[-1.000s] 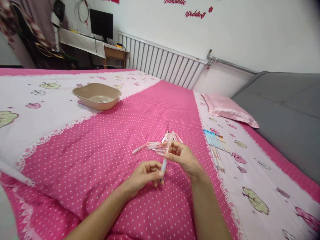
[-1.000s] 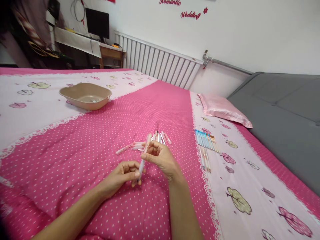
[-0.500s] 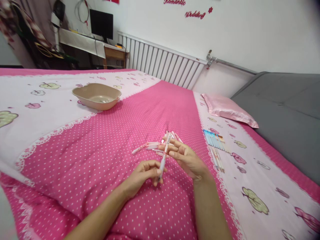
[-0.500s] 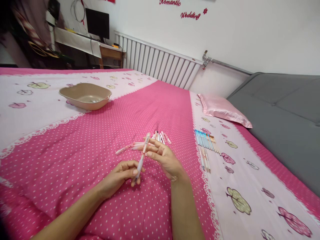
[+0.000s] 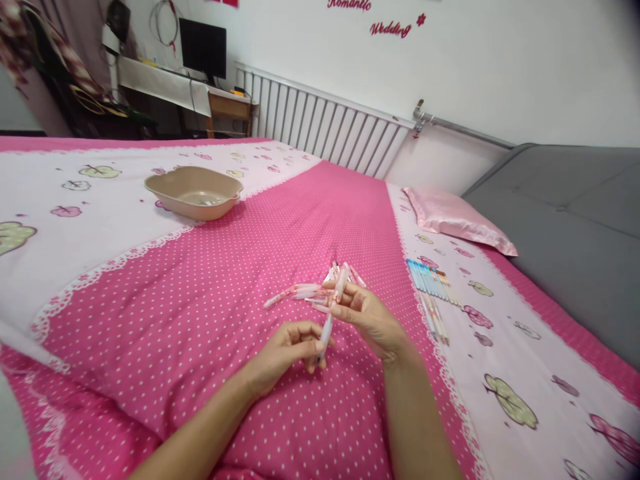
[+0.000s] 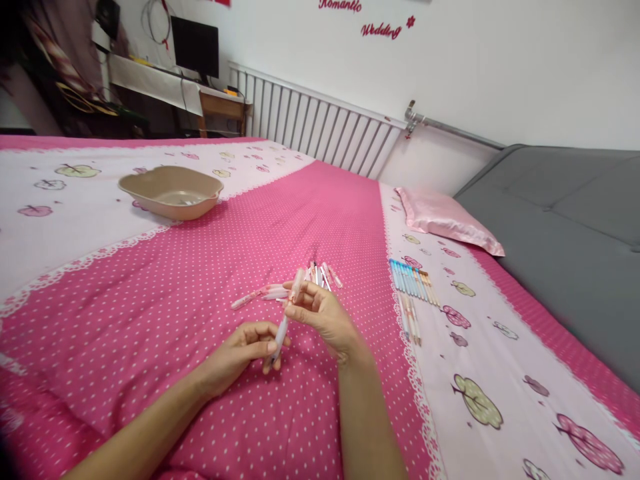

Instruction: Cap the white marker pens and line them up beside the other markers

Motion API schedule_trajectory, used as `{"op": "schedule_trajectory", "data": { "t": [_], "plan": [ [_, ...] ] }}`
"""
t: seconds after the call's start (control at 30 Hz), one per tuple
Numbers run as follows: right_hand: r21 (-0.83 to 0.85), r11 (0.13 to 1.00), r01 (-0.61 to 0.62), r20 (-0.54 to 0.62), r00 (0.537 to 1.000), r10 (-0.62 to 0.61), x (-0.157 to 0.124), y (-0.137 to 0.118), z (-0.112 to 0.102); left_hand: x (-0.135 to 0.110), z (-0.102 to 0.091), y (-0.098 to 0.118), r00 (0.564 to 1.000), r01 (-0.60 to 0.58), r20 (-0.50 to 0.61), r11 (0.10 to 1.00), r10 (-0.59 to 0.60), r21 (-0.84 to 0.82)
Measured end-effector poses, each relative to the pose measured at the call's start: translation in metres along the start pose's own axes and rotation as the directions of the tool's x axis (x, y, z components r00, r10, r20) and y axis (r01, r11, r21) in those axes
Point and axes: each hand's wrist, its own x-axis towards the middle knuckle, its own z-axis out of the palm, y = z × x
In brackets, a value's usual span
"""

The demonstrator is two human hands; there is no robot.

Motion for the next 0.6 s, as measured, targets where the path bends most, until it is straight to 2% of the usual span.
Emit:
{"op": "schedule_trajectory", "data": {
  "t": [0.23,0.43,0.6],
  "plan": [
    [-0.005,1.000,0.010,-0.012,1.000,-0.010,-0.0005,-0.0008,0.0019,0.0002,-0.0005,-0.0008,1.000,0.000,-0.004,1.000,0.000,0.007],
    [0.041,0.998,0.038,0.073,0.997,-0.041,-0.0033,-0.0052,-0.0006,0.0008,-0.0011,-0.0028,1.000,0.003,-0.009,1.000,-0.003,-0.008],
    [0.011,1.000,-0.001,0.043,0.999,0.001,-0.0020,-0.0026,-0.0032,0.0009,-0.0013,-0.0023,1.000,0.001,-0.002,1.000,-0.001,-0.011]
  ]
}}
